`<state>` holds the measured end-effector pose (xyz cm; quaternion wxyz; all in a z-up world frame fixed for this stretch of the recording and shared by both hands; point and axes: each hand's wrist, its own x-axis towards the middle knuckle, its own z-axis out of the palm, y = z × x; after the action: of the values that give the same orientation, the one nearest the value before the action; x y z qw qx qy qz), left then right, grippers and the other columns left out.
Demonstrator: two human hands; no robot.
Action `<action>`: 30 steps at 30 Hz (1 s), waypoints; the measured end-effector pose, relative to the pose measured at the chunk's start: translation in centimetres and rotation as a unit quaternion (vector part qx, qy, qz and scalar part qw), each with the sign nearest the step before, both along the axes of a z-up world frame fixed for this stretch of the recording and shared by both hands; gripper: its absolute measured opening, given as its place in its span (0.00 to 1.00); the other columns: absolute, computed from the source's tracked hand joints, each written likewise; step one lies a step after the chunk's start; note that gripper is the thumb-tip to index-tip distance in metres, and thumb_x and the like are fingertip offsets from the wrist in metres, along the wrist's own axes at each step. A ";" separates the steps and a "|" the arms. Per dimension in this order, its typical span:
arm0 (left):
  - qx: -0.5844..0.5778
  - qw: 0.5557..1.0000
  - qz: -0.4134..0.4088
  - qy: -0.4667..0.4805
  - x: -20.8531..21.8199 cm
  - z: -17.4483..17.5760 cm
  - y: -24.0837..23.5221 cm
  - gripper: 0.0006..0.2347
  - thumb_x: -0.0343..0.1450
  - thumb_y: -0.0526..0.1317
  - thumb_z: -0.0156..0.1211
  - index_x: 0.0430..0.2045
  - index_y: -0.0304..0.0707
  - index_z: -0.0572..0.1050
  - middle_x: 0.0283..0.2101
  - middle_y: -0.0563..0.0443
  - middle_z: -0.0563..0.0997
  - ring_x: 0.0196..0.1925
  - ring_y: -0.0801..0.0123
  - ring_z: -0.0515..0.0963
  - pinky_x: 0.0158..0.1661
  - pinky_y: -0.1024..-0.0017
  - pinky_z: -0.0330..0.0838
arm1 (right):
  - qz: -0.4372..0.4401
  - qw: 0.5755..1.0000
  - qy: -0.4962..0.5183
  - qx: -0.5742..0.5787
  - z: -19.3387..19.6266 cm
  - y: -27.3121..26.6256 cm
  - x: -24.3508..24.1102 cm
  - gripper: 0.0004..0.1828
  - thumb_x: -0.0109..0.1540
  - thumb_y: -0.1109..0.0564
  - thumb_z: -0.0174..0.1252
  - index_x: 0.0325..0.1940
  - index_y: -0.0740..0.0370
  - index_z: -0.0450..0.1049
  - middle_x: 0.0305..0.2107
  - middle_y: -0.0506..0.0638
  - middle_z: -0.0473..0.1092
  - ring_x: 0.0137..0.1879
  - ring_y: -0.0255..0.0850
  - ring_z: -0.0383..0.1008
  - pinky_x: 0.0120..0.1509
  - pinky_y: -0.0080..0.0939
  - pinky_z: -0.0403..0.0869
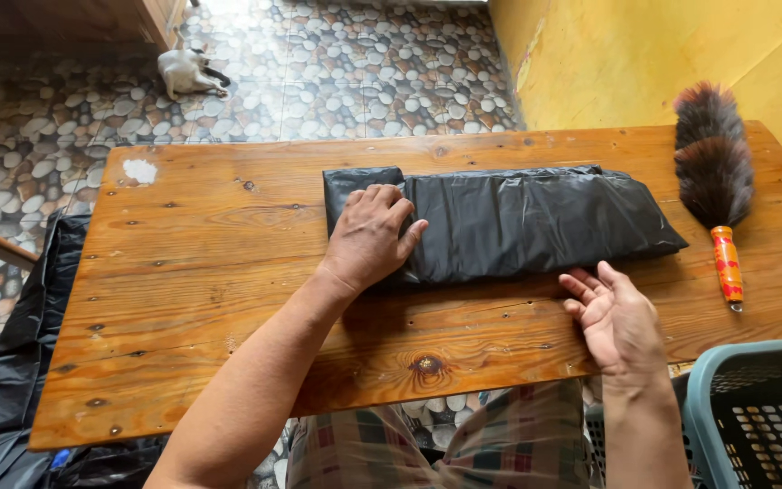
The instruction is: The person places a large black plastic sheet on a wooden table and uses a feather duster to brush its surface. They then fold the sheet multiple times by hand, pressing down to flatten the creases and create a compact bundle.
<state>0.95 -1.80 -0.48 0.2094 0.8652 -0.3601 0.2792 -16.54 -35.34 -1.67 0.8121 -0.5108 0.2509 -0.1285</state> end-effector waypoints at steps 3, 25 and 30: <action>-0.004 1.000 0.000 0.003 0.0 0.0 -0.1 0.13 0.71 0.54 0.56 0.32 0.45 0.75 0.38 0.49 0.74 0.50 0.55 0.77 0.53 0.59 0.68 | -0.016 1.000 0.010 -0.007 0.5 -0.1 1.0 0.13 0.68 0.49 0.59 0.50 0.57 0.68 0.46 0.52 0.69 0.51 0.47 0.77 0.41 0.35 0.72; 0.271 0.938 -0.019 0.217 -4.7 7.0 2.1 0.52 0.59 0.79 0.51 0.63 0.25 0.64 0.71 0.26 0.61 0.77 0.42 0.54 0.71 0.51 0.47 | -0.121 0.982 0.024 -0.146 -2.1 2.4 6.1 0.27 0.51 0.61 0.82 0.41 0.73 0.71 0.35 0.57 0.70 0.44 0.46 0.76 0.50 0.53 0.79; 0.275 0.943 -0.002 0.186 -4.3 4.8 2.5 0.51 0.59 0.72 0.62 0.69 0.28 0.59 0.70 0.31 0.63 0.76 0.45 0.57 0.71 0.51 0.48 | -0.174 0.945 0.051 -0.274 -5.7 0.4 6.5 0.36 0.49 0.55 0.86 0.44 0.79 0.68 0.38 0.63 0.65 0.49 0.46 0.71 0.50 0.58 0.72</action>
<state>-3.37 0.70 4.29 0.0268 0.9248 -0.3796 0.0029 -10.02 -34.90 -7.38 0.5923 -0.6677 0.3321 -0.3050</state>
